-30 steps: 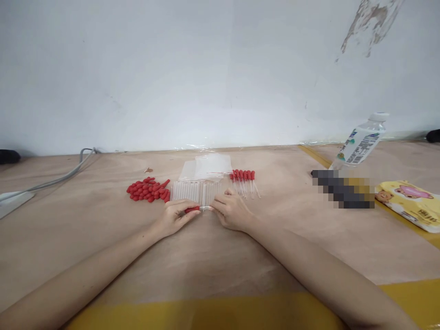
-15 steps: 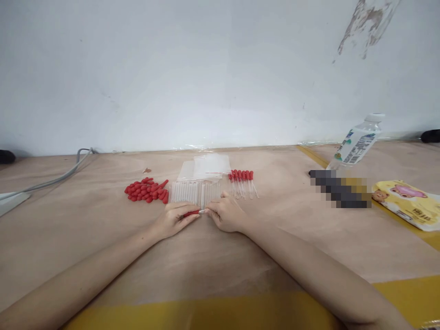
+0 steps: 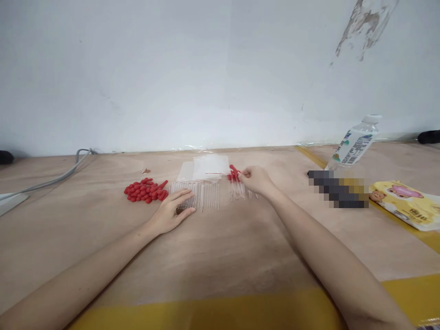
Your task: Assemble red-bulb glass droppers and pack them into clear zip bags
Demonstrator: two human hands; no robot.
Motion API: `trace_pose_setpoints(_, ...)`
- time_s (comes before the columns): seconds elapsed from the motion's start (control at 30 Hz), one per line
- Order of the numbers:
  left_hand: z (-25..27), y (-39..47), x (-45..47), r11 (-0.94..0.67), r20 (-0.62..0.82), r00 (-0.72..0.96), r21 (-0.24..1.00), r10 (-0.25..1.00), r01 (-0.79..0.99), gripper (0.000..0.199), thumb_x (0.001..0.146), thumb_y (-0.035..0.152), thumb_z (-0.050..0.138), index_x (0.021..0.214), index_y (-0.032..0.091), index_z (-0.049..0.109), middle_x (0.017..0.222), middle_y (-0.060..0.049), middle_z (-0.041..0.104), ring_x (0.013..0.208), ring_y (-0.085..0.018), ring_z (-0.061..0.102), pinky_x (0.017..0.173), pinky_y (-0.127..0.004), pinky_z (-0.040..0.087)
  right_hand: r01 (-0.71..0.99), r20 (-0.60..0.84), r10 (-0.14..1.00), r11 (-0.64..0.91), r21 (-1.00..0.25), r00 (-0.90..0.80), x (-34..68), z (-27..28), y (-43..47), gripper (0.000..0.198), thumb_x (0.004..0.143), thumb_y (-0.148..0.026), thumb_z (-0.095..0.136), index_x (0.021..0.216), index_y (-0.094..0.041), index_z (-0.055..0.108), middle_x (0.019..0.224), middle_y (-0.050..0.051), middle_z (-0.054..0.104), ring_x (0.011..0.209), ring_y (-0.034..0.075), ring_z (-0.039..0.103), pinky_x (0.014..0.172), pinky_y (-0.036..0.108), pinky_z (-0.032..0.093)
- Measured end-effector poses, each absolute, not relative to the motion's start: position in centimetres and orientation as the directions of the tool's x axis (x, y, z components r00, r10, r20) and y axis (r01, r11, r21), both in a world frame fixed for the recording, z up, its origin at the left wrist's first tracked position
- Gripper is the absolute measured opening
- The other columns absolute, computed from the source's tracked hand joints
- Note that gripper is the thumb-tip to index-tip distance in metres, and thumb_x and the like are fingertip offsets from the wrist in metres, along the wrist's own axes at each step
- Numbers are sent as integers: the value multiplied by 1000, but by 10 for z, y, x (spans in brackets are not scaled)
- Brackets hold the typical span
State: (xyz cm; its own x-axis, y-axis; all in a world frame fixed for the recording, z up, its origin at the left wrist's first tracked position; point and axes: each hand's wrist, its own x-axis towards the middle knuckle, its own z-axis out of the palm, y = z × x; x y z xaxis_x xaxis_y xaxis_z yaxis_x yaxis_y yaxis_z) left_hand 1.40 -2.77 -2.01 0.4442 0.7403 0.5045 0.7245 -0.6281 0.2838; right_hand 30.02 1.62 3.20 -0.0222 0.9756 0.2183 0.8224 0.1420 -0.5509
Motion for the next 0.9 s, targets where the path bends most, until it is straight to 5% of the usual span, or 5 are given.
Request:
trace_pose_setpoints(0.1,-21,-26,14,-592,438,445,292,781,751,44,82,41,51,118,16,56,127,-14,51,118,-26,46,98,-44,39,839,213,960,-39,-542,182,310,19,29,28,74,-40,51,60,-16,57,58,2,58,58,14,53,51,22,32)
trace_pose_setpoints(0.3,-19,-27,17,-584,361,480,285,800,760,47,84,41,47,124,15,50,132,-15,45,124,-25,39,105,-49,25,865,149,952,-169,-473,268,304,4,30,32,75,-43,46,58,-19,56,60,4,60,57,16,54,50,24,31)
trace_pose_setpoints(0.67,-18,-27,24,-619,294,548,283,783,732,46,87,42,42,128,21,45,137,-12,40,129,-22,32,106,-49,20,916,149,966,-142,-374,210,299,5,27,41,75,-55,45,56,-19,53,62,5,61,61,18,56,51,25,31)
trace_pose_setpoints(0.9,-16,-25,22,-643,294,574,273,764,715,45,87,41,42,127,21,46,137,-12,39,129,-23,31,106,-50,20,938,219,974,133,-322,-63,270,8,3,31,72,-49,52,61,-21,59,68,2,64,65,16,56,54,25,31)
